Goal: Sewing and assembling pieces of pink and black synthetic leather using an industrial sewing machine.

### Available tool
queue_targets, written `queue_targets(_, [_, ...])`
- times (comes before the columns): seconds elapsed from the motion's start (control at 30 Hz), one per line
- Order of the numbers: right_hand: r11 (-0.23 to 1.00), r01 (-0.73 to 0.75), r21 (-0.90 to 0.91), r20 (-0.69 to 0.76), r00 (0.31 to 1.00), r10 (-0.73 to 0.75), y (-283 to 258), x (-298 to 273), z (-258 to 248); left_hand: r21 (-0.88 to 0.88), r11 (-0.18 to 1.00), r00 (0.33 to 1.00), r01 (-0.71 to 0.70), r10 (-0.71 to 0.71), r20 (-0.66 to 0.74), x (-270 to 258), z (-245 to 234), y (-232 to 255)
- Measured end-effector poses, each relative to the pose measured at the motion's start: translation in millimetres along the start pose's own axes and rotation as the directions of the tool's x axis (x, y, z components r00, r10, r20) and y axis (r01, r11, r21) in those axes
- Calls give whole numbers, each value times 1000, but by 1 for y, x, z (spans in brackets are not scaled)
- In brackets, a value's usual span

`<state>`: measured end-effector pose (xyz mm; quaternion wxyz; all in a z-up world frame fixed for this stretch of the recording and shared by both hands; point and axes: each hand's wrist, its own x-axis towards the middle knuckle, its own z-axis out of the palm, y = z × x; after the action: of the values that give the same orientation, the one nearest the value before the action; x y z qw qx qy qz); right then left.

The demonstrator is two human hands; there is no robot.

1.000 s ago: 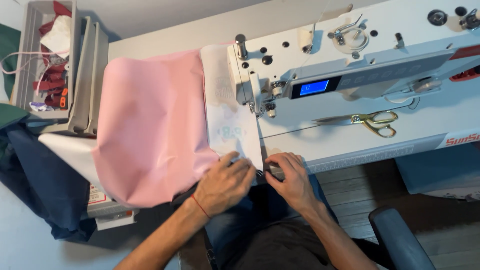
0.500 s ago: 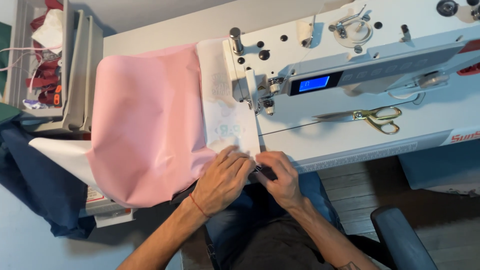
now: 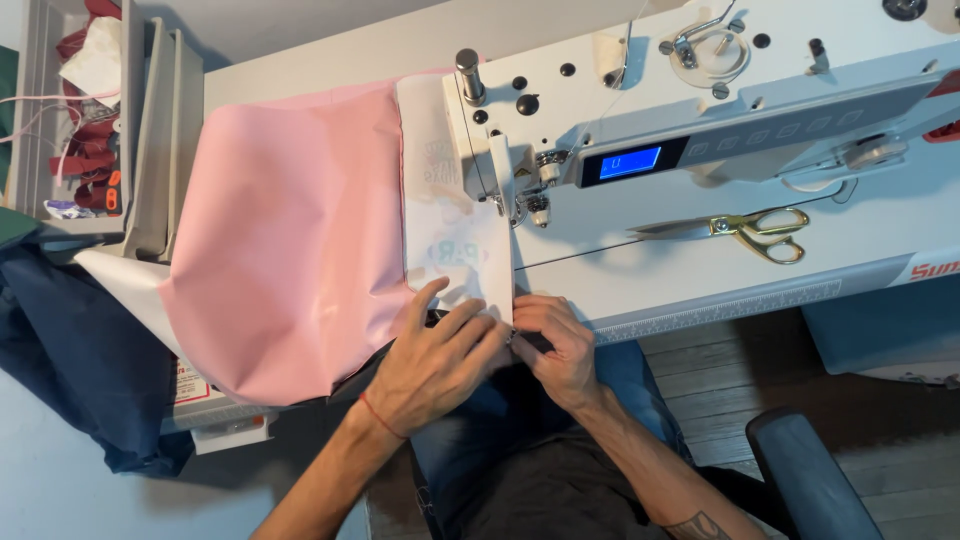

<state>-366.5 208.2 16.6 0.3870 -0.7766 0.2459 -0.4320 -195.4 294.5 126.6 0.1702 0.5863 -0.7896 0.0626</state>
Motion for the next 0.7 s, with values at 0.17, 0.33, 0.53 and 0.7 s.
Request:
queue_targets(0.17, [990, 32, 140, 36, 999, -37, -3, -4, 3, 209, 951, 973, -229, 226, 41, -2, -8, -9])
queue_targets(0.33, [991, 91, 96, 95, 991, -100, 5, -1, -6, 121, 958, 965, -260, 257, 45, -1, -12, -18])
queue_targets(0.53, [942, 293, -161, 245, 937, -250, 13, -19, -25, 41, 976, 964, -213, 203, 171, -2, 16, 12])
queue_targets(0.7, [911, 305, -277, 239, 940, -242, 19, -30, -25, 148, 966, 928, -212, 152, 340, -8, 35, 30])
